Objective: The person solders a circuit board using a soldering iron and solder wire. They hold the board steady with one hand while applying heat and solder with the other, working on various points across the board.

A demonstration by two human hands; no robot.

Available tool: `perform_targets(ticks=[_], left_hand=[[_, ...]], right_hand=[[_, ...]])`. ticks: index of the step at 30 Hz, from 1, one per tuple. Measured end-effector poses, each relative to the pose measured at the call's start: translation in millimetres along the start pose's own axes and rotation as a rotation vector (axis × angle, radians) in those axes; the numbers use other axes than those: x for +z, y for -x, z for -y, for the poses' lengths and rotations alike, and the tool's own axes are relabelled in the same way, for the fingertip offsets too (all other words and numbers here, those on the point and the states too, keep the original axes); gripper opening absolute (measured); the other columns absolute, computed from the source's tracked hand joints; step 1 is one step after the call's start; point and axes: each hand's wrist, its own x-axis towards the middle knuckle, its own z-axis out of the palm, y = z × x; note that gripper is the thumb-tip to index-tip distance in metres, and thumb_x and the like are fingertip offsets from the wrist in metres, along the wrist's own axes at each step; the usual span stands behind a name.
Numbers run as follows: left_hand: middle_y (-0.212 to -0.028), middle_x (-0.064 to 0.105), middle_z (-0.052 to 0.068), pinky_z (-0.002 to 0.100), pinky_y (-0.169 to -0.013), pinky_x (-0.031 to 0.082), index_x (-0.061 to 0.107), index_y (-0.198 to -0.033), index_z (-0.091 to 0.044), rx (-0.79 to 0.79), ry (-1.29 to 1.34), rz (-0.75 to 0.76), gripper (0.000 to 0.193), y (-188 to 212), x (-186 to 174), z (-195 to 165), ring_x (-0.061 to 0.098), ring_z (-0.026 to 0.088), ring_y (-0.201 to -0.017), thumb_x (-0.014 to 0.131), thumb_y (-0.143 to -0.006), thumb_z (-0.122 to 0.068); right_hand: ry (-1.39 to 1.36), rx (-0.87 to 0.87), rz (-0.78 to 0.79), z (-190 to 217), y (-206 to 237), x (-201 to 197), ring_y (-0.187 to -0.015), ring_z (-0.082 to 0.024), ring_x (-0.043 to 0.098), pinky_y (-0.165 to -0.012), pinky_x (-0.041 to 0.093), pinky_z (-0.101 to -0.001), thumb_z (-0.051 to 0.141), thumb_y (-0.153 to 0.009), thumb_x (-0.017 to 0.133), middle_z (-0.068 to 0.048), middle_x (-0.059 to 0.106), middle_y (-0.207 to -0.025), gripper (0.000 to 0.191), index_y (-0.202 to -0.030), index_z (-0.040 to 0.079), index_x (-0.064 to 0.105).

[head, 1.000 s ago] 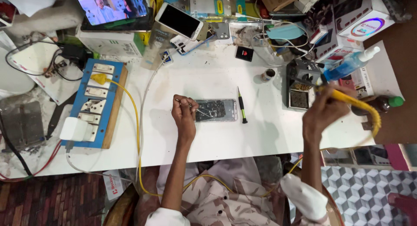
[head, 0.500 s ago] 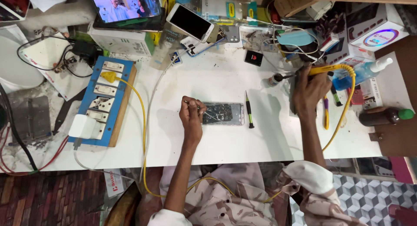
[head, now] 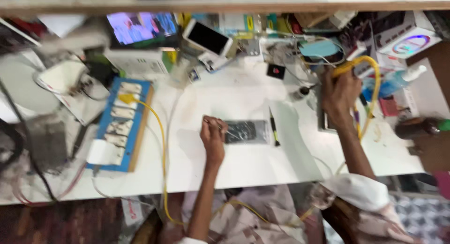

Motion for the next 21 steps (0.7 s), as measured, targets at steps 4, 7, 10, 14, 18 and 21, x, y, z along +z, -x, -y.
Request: perform_targets(ticks=[4, 7, 10, 14, 18, 21], left_hand=[[-0.075, 0.053, -0.001, 0.02, -0.048, 0.026, 0.047, -0.094, -0.012, -0.011, -0.146, -0.023, 0.032, 2, 2, -6, 0.034, 0.002, -0.058, 0.043, -0.112, -0.038], [-0.075, 0.053, -0.001, 0.02, -0.048, 0.027, 0.046, -0.093, -0.012, -0.017, -0.147, -0.021, 0.032, 0, 3, -8, 0.035, 0.002, -0.059, 0.042, -0.112, -0.036], [-0.079, 0.051, -0.002, 0.02, -0.05, 0.027, 0.046, -0.094, -0.011, 0.016, -0.056, 0.013, 0.03, 0, 5, -7, 0.039, 0.003, -0.064, 0.044, -0.113, -0.035], [-0.078, 0.05, -0.001, 0.02, -0.05, 0.028, 0.046, -0.093, -0.011, 0.032, -0.049, 0.016, 0.031, 2, 1, -6, 0.041, 0.003, -0.065, 0.044, -0.113, -0.035], [-0.074, 0.051, -0.001, 0.019, -0.048, 0.026, 0.046, -0.094, -0.011, 0.004, -0.059, 0.007, 0.032, 3, -3, -6, 0.038, 0.002, -0.061, 0.044, -0.112, -0.037], [-0.078, 0.049, -0.001, 0.021, -0.054, 0.029, 0.046, -0.095, -0.011, 0.053, 0.008, 0.044, 0.033, 3, -4, -6, 0.042, 0.004, -0.068, 0.047, -0.114, -0.037]], right_hand=[[0.072, 0.099, 0.043, 3, -5, 0, -0.066, -0.046, 0.06, -0.062, 0.045, -0.0546, 0.028, -0.111, 0.067, -0.024, 0.064, -0.075, 0.036, -0.095, -0.003, 0.06], [-0.052, 0.085, 0.048, 0, -3, -2, -0.07, -0.046, 0.061, -0.066, 0.045, -0.0549, 0.024, -0.112, 0.062, -0.024, 0.064, -0.077, 0.03, -0.097, -0.002, 0.061], [-0.071, 0.075, -0.019, -7, 1, 0, -0.068, -0.046, 0.061, -0.063, 0.045, -0.0547, 0.024, -0.109, 0.063, -0.025, 0.064, -0.079, 0.028, -0.099, -0.002, 0.063], [-0.021, 0.112, -0.03, -15, 8, -9, -0.068, -0.035, 0.056, -0.062, 0.04, -0.0502, 0.024, -0.116, 0.064, -0.019, 0.059, -0.075, 0.037, -0.089, 0.0, 0.058], [-0.718, 0.285, -0.358, -8, 36, -40, -0.072, -0.012, 0.053, -0.064, 0.046, -0.0323, 0.017, -0.112, 0.053, -0.006, 0.061, -0.088, 0.019, -0.097, 0.006, 0.055], [-1.099, 0.564, -0.437, 14, 70, -61, -0.068, -0.009, 0.052, -0.057, 0.043, -0.0256, 0.025, -0.117, 0.064, -0.001, 0.057, -0.089, 0.02, -0.108, 0.011, 0.051]])
